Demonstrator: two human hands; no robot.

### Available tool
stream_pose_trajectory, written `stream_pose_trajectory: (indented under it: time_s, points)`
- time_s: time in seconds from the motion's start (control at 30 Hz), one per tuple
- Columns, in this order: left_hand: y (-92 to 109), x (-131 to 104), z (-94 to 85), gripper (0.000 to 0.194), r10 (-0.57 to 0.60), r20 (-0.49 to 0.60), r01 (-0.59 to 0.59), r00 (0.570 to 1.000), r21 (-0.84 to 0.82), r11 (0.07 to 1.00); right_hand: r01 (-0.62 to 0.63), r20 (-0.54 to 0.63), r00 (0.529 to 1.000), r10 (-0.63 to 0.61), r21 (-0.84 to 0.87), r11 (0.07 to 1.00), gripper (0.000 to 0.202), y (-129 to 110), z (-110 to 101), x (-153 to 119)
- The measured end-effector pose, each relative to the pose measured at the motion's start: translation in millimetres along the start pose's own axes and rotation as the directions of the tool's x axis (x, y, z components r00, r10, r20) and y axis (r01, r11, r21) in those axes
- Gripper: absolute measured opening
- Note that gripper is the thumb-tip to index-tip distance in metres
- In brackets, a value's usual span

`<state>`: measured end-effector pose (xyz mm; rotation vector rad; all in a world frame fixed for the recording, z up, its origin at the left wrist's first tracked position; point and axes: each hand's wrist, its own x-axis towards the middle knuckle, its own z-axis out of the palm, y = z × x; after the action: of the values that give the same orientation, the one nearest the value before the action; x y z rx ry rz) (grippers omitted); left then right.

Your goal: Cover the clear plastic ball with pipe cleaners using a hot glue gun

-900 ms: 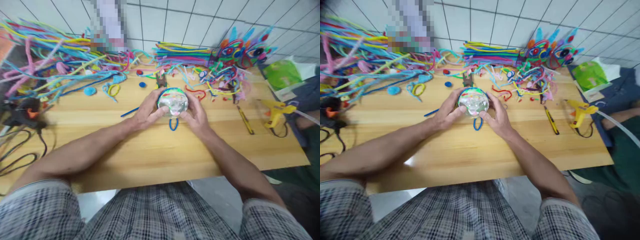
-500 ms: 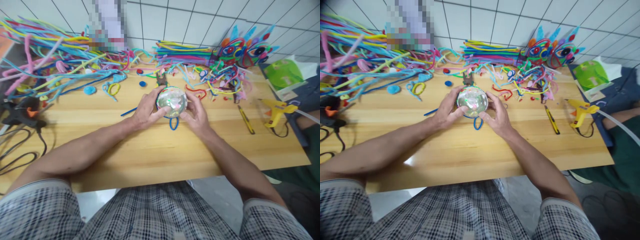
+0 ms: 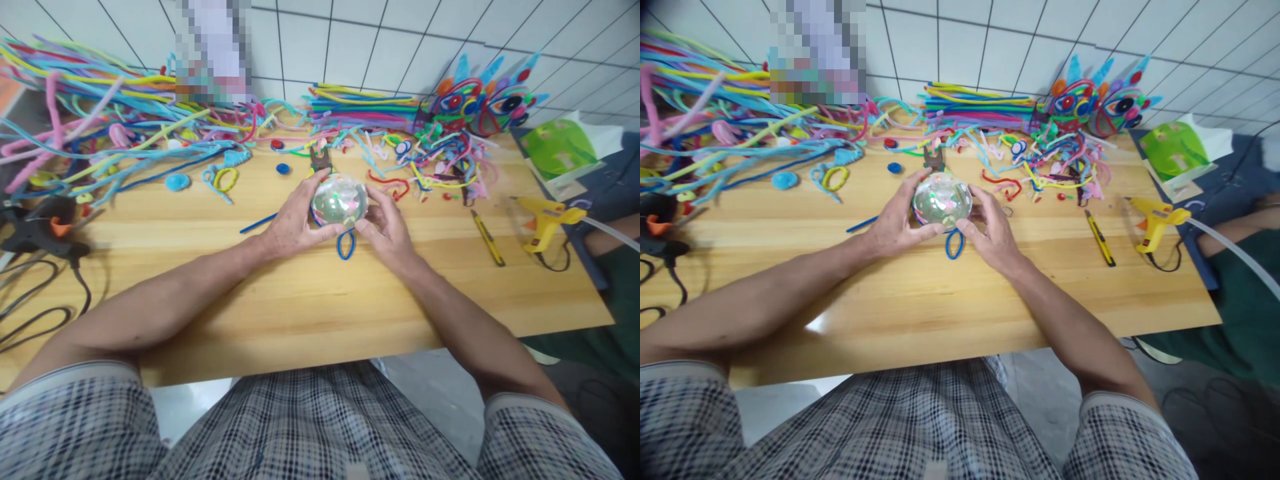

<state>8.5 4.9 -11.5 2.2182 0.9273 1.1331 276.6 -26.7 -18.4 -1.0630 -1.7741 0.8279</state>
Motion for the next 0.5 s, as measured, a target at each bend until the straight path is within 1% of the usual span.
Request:
stream_pose_trajectory:
  time_s: [0.13,0.2,0.23,0.3,0.33,0.37,0.43,0.5]
  points:
    - [-1.7,0.8,0.6,0.104,-0.007,-0.024,0.007,1.000,0.016,1.000,0.012,-0.064,0.998,-0.017,-0.066,0.998,0.075,-1.0,-1.6,2.2]
    - [-2.1,1.5,0.9,0.102,-0.019,-0.037,0.020,0.999,0.026,0.999,0.010,-0.098,0.995,-0.018,-0.079,0.997,0.070,-3.2,-3.1,3.8]
    - [-2.0,1.8,1.2,0.102,-0.025,-0.041,0.026,0.999,0.033,0.999,0.004,-0.120,0.993,-0.013,-0.077,0.997,0.063,-5.4,-4.6,5.0]
    - [-1.3,2.5,1.8,0.100,-0.027,-0.042,0.029,0.999,0.049,0.998,-0.032,-0.178,0.984,0.019,-0.072,0.997,0.037,-13.4,-10.4,8.0]
    - [-0.6,2.7,2.0,0.099,-0.024,-0.039,0.026,0.999,0.054,0.998,-0.062,-0.204,0.978,0.046,-0.073,0.995,0.023,-19.2,-15.1,9.9]
    - [0.1,2.6,2.3,0.099,-0.019,-0.034,0.021,0.999,0.057,0.998,-0.094,-0.220,0.973,0.075,-0.076,0.993,0.014,-26.1,-21.0,11.7]
    - [0.8,1.7,3.2,0.097,-0.009,-0.033,0.011,0.999,0.051,0.999,-0.145,-0.213,0.969,0.123,-0.091,0.985,0.015,-40.9,-35.8,13.6]
    - [-1.4,0.4,5.3,0.094,-0.003,-0.048,0.004,0.999,0.036,0.999,-0.174,-0.192,0.970,0.150,-0.114,0.978,0.016,-52.1,-53.7,10.1]
